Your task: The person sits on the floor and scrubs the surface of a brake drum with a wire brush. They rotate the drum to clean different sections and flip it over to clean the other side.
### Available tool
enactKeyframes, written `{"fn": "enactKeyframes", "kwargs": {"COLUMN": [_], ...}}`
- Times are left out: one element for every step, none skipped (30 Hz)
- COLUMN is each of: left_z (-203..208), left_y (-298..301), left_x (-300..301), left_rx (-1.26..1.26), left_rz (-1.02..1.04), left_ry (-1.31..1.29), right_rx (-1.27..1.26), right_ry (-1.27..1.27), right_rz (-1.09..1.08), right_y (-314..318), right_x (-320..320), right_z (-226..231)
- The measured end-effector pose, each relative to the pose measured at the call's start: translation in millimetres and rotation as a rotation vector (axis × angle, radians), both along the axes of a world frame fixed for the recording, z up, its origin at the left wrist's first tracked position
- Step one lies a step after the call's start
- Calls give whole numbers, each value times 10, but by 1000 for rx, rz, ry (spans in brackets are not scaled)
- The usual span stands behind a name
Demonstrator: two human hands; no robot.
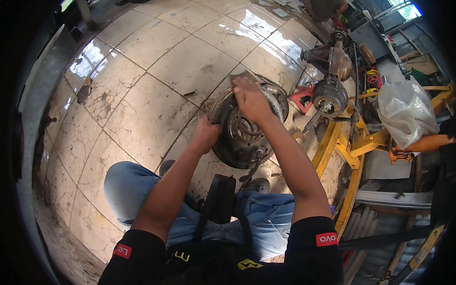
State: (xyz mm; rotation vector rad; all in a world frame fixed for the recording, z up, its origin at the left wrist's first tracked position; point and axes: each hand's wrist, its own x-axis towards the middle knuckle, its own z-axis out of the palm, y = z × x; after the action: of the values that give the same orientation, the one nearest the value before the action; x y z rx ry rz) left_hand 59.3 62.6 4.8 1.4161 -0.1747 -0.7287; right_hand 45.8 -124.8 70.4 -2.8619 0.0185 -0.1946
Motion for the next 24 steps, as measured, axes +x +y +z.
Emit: {"fn": "enactKeyframes", "kwargs": {"left_z": [3, -12, -69, -169, -189, -202, -212, -154, -123, -94, -79, -93, -120, -129, -130, -125, -90, -15, 72, 137, 111, 50, -32, -118], "left_y": [-41, -41, -27, -6, 21, 22, 17, -8, -13, -25, -37, -36, -33, -9, 1, 5, 27, 26, 33, 15, 3, -25, -14, -9], "left_x": [-50, -70, -14, 32, 10, -3, 1, 19, 11, -11, -22, 0, 33, 50, 44, 29, 23, 8, -6, -19, -13, 0, 25, 26], "left_rx": [-23, -40, -58, -79, -97, -98, -98, -108, -65, -22, 19, 1, -17, -29, -46, -63, -77, -57, -38, -23, -36, -49, -52, -43], "left_rz": [38, 80, 86, 90, 77, 56, 36, 16, 27, 38, 46, 46, 46, 43, 39, 37, 36, 43, 49, 52, 44, 36, 36, 44], "left_ry": [-32, -66, -50, -29, 4, 18, 33, 39, 1, -37, -74, -38, -1, 36, 33, 29, 24, 32, 40, 46, 26, 6, -16, 0], "right_rx": [58, 37, 13, -14, -48, -82, -114, -101, -40, 20, 78, 14, -44, -94, -144, -225, -252, -288, -324, -348, -300, -253, -195, -194], "right_ry": [46, 37, 16, -2, -4, -6, -9, -93, -56, -19, 19, -24, -24, -23, -22, -4, 24, 55, 87, 93, 48, 4, -43, -56], "right_rz": [-177, -68, 52, 169, 208, 247, 288, 105, 49, -6, -64, -15, -6, 1, 8, -17, -8, -2, 5, 6, -13, -33, -44, 50], "right_y": [-142, -10, 229, 370, 390, 393, 379, 156, 75, 2, -29, -28, -51, -38, -19, 5, 66, 101, 121, 102, 59, -12, 60, 152], "right_x": [19, -38, -88, -105, -119, -103, -70, -31, -49, -62, -64, -63, -23, 32, 66, 44, 41, 32, 33, 21, 41, 77, 141, 123], "right_z": [-10, -52, -72, -55, -38, -17, -19, -71, -8, 57, 97, 35, 39, 56, 76, 108, 149, 199, 209, 191, 79, -80, -115, -164]}}
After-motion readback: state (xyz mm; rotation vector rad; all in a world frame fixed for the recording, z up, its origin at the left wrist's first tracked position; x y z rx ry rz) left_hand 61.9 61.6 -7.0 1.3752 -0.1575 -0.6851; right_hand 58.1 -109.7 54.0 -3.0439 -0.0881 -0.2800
